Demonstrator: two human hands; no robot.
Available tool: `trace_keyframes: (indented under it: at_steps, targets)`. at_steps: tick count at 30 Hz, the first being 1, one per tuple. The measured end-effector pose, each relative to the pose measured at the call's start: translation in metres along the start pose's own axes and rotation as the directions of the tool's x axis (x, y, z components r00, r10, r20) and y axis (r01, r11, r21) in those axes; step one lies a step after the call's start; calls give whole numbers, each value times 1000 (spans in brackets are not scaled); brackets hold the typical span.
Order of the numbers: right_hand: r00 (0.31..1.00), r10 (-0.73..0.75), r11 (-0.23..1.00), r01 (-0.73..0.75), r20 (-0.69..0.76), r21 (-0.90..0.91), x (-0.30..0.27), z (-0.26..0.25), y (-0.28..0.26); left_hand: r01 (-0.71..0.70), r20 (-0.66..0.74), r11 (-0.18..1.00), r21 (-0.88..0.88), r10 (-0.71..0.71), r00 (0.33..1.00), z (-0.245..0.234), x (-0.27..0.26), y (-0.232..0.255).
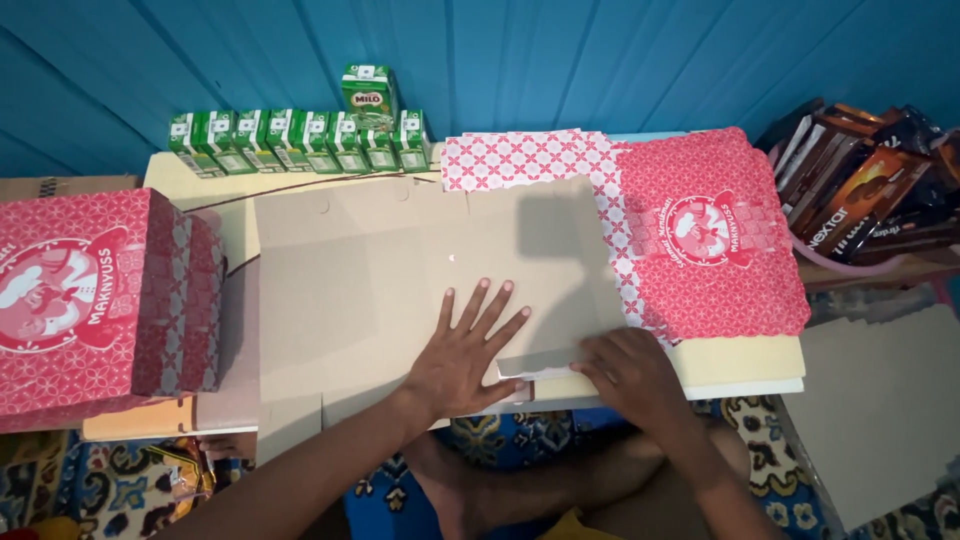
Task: The person sits on the floor and folds flat pre-cut cardboard blanks into open cake boxes, pressing the side panels and corners into shape and stacking the finished boxes with a stack of printed pink boxes nearby.
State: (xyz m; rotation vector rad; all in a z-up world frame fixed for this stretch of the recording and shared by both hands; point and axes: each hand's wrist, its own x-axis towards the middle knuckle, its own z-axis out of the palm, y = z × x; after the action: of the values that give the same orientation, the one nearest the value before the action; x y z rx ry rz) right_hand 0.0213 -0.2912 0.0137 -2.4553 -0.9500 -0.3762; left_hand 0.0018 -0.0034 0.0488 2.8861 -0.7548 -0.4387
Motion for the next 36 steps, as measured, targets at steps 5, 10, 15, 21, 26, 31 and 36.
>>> trace_keyframes:
  at_steps: [5, 10, 15, 21, 26, 31, 36]
  targets:
    - [996, -65, 996, 62, -57, -57, -2, 4, 5, 1, 32, 1000, -6, -1, 999, -4, -1, 1]
    - [994, -98, 995, 96, -44, -35, 10, -2, 5, 9, 36, 1000, -7, -9, 999, -5, -1, 1]
    - [994, -109, 993, 108, -20, -51, 3, 3, 10, 14, 46, 1000, -16, -13, 999, -9, -2, 1]
    - [999, -39, 998, 37, -31, -43, 4, 3, 4, 9, 42, 1000, -23, -8, 999, -6, -3, 1]
    - [996, -87, 996, 87, -20, -26, -1, 8, -2, 2, 33, 1000, -27, -1, 999, -7, -3, 0]
    - [999, -42, 999, 42, -15, -33, 3, 7, -6, 0, 30, 1000, -13, 0, 1000, -4, -4, -1]
    - [983, 102, 995, -97, 156, -36, 26, -12, -51, -152, -432, 988, -34, 123, 894, 40, 4, -12]
